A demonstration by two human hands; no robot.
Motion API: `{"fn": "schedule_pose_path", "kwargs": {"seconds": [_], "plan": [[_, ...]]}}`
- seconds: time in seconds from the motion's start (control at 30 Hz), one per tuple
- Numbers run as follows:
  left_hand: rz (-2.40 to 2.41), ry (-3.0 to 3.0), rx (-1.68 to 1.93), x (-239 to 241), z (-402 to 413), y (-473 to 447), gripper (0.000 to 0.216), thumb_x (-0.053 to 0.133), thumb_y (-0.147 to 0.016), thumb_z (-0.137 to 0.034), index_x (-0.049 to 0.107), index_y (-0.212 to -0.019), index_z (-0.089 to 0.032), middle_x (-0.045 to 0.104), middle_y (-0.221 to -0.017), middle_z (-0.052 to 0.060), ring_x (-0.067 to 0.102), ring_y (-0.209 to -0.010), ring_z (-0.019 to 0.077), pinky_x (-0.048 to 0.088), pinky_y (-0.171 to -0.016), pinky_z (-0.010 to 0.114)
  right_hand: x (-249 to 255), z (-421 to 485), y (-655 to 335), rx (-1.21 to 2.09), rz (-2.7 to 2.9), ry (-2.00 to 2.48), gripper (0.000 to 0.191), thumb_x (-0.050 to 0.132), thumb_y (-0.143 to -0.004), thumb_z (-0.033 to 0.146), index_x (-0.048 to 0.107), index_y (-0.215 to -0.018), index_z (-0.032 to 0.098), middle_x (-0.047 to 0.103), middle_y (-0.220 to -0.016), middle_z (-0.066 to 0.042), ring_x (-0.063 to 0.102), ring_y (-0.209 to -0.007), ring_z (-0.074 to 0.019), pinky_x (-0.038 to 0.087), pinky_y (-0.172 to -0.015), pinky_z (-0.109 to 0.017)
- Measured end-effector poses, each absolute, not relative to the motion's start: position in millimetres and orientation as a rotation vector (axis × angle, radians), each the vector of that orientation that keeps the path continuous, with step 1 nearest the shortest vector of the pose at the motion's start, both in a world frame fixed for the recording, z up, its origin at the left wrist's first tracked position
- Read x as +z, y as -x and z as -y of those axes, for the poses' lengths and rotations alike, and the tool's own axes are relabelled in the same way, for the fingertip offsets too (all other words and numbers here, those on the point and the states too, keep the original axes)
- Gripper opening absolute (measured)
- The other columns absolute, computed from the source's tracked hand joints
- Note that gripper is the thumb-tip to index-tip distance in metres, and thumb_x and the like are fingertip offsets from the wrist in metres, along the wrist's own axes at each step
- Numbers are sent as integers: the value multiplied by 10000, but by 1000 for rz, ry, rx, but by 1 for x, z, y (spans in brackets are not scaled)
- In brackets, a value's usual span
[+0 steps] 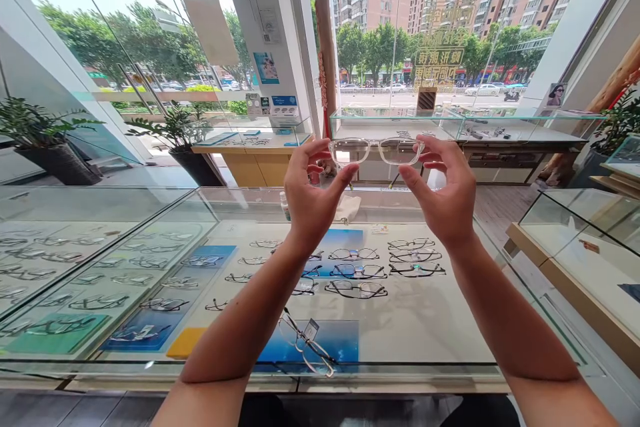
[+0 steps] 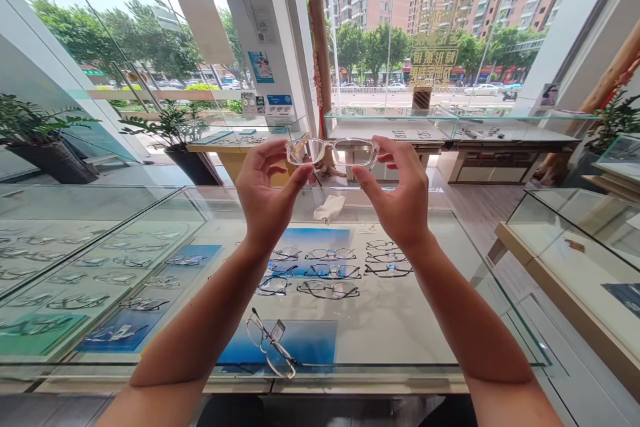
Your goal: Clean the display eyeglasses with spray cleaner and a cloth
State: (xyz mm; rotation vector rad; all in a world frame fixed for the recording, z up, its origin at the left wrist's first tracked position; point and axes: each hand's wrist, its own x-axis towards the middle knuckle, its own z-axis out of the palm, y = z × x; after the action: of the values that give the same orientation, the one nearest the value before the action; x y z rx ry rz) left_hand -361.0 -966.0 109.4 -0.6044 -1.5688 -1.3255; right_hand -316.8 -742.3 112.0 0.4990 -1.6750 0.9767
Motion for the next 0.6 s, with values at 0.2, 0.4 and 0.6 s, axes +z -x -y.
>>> {"fn": "schedule_pose_path", "kwargs": {"seconds": [0.2, 0.4, 0.6], "plan": [[1568, 666, -1414, 110, 968, 364, 579, 991, -810, -559, 700, -1227, -281, 772, -1196, 65, 751, -1092, 221, 574, -858, 349, 111, 741, 321, 1163, 1722, -531, 453, 832, -973, 527, 703, -1364, 340, 788, -1317, -47, 758, -1166, -250, 662, -1004, -473], [1557, 804, -1532, 108, 970, 371, 602, 992, -817, -550, 618, -1213, -294, 739, -1088, 39, 751, -1000, 203, 582, -845, 355, 110, 733, 328, 1307, 1758, -599, 470, 852, -943, 570, 698, -1335, 363, 795, -1183, -22, 763, -1174, -254, 627, -1093, -507], [1506, 811, -1474, 108, 971, 373, 640, 1008, -790, -572, 619, -1214, -294, 693, -1062, 26, 718, -993, 195, 566, -824, 345, 108, 733, 330, 1352, 1803, -578, 478, 859, -933, 598, 710, -1333, 383, 793, -1227, -24, 750, -1220, -271, 602, -1112, -538]]}}
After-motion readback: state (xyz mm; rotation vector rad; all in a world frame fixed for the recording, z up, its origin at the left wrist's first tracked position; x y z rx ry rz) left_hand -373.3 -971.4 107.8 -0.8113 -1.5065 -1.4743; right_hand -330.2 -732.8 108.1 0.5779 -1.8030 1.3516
